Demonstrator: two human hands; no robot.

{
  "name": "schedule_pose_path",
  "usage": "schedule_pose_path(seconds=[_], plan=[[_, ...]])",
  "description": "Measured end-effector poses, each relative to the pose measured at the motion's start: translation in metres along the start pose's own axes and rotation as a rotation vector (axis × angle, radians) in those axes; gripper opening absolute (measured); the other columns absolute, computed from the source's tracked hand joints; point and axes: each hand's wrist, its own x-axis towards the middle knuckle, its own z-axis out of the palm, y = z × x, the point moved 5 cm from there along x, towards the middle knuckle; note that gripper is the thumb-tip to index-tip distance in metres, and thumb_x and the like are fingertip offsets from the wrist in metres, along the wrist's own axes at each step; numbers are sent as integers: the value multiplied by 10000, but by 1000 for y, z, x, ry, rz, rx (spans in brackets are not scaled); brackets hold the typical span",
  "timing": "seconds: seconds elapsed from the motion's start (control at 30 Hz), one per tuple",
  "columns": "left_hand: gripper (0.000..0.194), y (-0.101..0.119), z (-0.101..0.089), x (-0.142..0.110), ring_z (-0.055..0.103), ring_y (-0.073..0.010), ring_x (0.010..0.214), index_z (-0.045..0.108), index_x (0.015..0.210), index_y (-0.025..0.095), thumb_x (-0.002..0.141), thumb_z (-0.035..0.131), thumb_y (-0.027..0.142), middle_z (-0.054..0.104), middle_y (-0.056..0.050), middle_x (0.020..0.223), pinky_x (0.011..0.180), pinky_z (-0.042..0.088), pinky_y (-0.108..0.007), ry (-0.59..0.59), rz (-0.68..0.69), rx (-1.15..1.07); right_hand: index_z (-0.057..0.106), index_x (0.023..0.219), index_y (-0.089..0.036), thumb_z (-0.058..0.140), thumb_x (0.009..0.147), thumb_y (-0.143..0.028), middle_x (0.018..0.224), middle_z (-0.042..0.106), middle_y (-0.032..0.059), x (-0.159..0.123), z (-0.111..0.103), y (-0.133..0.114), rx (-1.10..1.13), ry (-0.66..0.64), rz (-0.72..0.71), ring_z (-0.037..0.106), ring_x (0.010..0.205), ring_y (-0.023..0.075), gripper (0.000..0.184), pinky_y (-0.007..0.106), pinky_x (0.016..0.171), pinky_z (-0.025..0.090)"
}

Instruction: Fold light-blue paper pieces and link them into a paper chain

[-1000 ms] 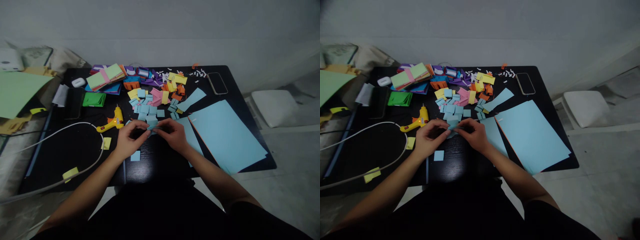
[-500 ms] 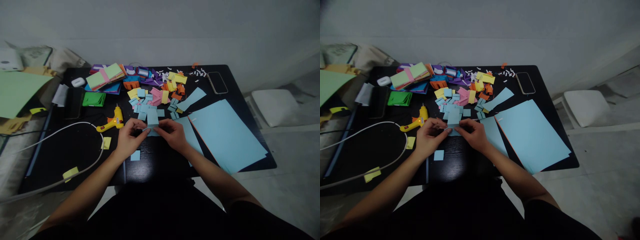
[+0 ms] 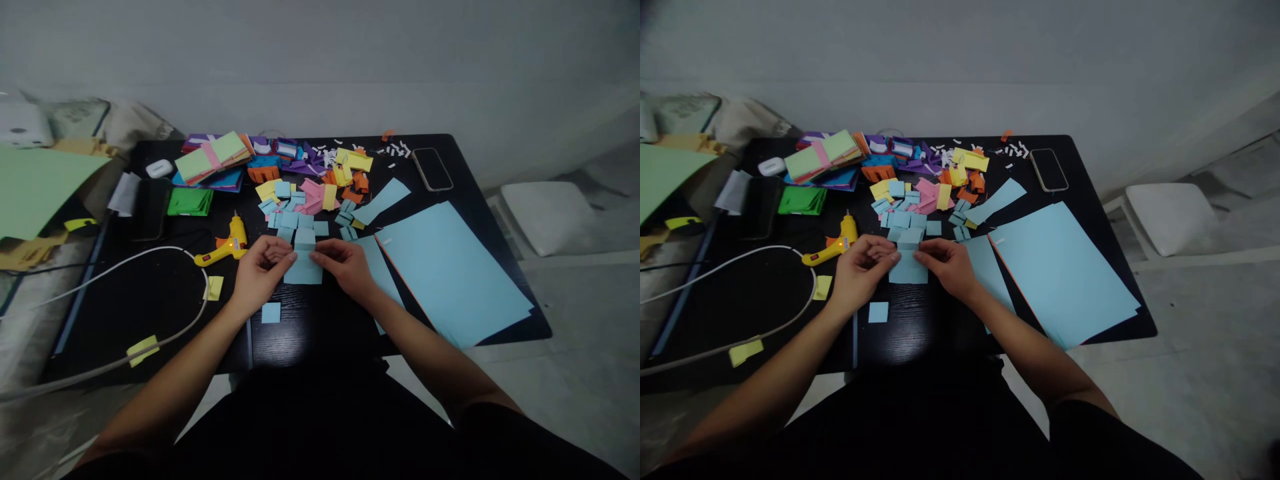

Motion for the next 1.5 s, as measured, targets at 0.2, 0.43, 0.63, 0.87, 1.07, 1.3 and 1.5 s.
schedule_pose_path(seconds=[0.2,0.43,0.63,0.87,1.07,1.3,1.5], plan=[[241,0,0,0,675,-137,713,714,962,183,807,834,324,720,-13,782,713,576,-279,-20,-16,5,755,909,-210,901,737,-482,878,797,30,-1,1,-1,-18,-8,-32,761,852,203,354,369,834,631],[181,5,0,0,680,-148,708,744,934,198,825,818,321,740,-20,792,709,590,-296,-34,37,78,749,897,-226,905,727,-479,859,795,21,-1,0,-2,-5,1,-40,751,827,198,342,364,808,628],[156,4,1,-1,679,-151,692,753,929,207,830,808,315,739,-16,772,690,591,-294,-39,29,83,744,938,-226,909,717,-511,898,795,32,-1,1,-1,-10,-11,-37,760,870,209,397,383,848,640],[166,5,0,-1,651,-138,646,752,873,201,838,796,357,711,0,715,642,565,-266,-34,41,149,738,919,-219,897,739,-477,903,786,37,-4,3,-4,-82,-3,-103,753,861,204,352,366,825,638],[186,4,-1,-1,661,-148,658,762,883,203,850,789,384,733,-9,737,648,571,-272,-35,59,213,739,884,-218,874,768,-465,867,774,27,-4,2,-6,-111,12,-111,734,817,200,304,357,785,623],[205,6,0,-3,615,-137,608,754,865,208,910,729,406,697,6,691,580,513,-253,-84,65,223,756,922,-227,810,838,-421,888,787,22,-3,1,-8,-124,-14,-125,728,826,191,218,348,797,612],[197,6,-2,0,616,-136,603,762,849,201,844,796,395,702,6,688,587,524,-262,-25,30,145,778,899,-220,850,797,-429,871,790,27,-3,3,-5,-101,-28,-91,722,799,190,243,341,755,608]])
